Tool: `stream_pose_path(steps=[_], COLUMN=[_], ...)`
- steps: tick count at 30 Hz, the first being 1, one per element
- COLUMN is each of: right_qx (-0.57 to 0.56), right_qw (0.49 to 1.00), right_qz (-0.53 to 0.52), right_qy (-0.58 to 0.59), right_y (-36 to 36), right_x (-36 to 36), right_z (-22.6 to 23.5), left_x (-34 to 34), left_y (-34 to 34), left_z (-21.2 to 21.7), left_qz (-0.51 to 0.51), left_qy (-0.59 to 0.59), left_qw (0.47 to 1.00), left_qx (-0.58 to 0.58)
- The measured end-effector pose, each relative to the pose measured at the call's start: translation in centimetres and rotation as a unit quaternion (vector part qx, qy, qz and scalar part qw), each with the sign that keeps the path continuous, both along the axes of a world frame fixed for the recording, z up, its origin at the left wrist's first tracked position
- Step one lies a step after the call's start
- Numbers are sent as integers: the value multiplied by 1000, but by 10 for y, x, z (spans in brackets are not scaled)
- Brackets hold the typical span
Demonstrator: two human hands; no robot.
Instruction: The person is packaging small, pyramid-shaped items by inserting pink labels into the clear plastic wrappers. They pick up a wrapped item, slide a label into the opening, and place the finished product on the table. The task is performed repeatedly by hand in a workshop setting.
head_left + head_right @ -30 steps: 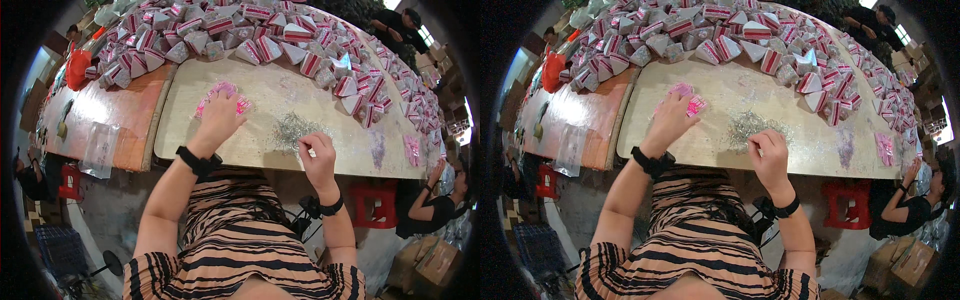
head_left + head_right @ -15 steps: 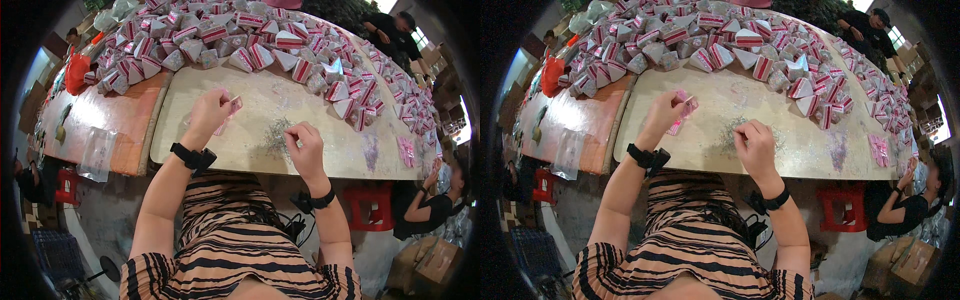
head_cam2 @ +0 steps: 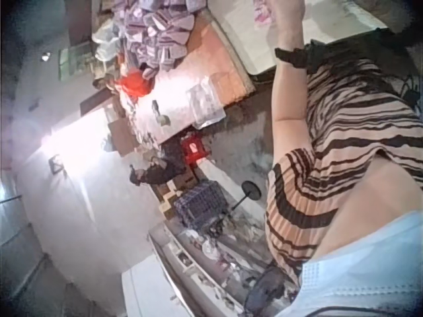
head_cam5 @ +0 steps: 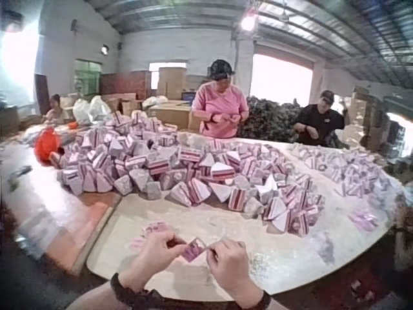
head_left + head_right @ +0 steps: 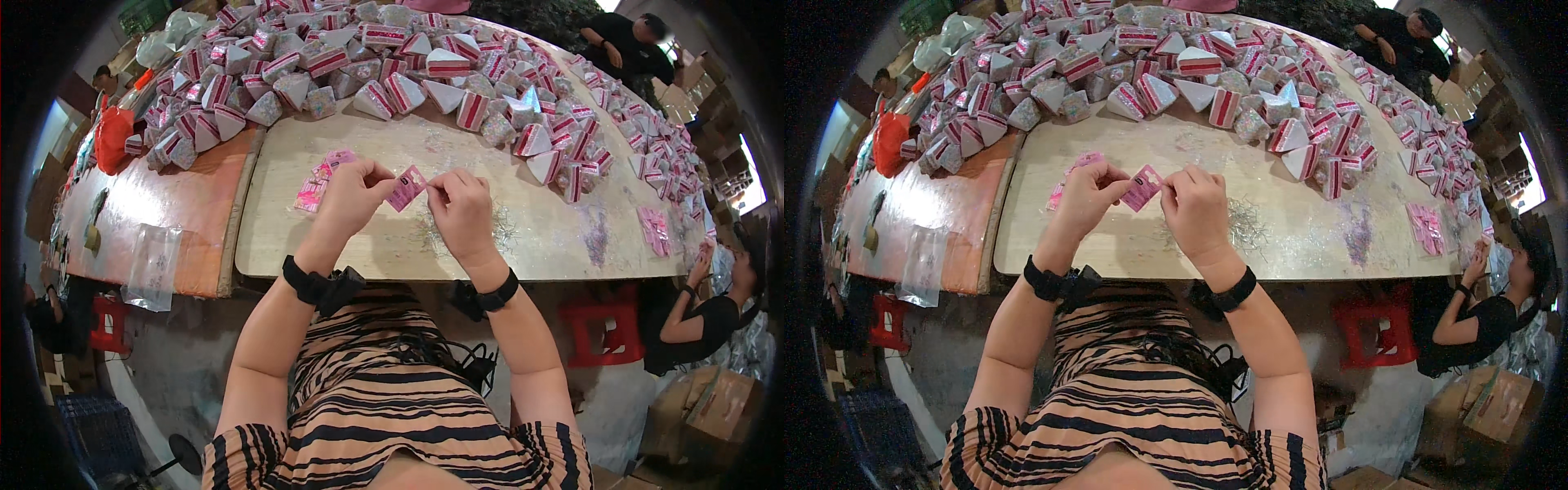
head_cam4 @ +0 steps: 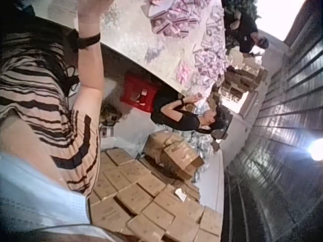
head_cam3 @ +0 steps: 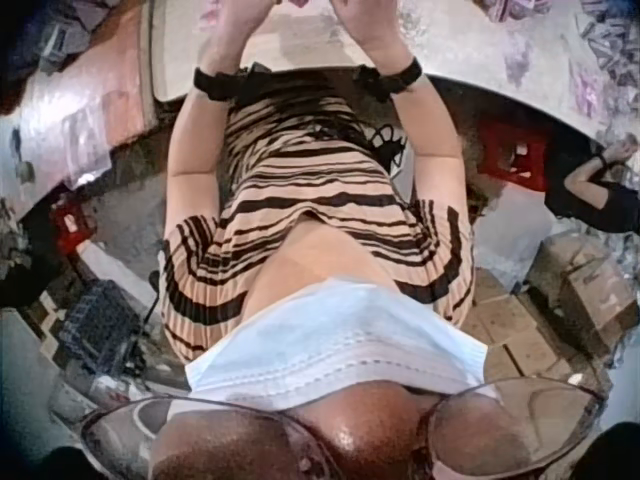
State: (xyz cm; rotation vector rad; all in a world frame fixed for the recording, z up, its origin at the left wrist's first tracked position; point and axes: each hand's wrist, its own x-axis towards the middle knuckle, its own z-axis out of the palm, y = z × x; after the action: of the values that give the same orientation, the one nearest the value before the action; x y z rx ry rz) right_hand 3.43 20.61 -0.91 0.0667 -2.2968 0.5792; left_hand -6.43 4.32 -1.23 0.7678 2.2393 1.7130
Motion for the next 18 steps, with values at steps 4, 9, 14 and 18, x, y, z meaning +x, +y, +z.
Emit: stream_pose_path(steps=[4, 9, 14, 18], right_qx=[-110, -376, -421, -421], right_qw=[992, 908, 883, 885], right_qz=[43, 102, 138, 153], right_qy=[-46, -158, -157, -130], right_y=[0, -1, -8, -9], right_x=[5, 3, 6, 18], right_z=[-5, -5, 9, 26], left_x=[2, -6, 28, 42], left_y=[5, -2, -2, -5], left_z=[-4, -17, 27, 49], left_qz=[-3, -8, -23, -6], left_qy=[29, 82, 183, 236], left_qw=[1000, 997, 981, 972], left_qx=[-8, -11, 57, 21])
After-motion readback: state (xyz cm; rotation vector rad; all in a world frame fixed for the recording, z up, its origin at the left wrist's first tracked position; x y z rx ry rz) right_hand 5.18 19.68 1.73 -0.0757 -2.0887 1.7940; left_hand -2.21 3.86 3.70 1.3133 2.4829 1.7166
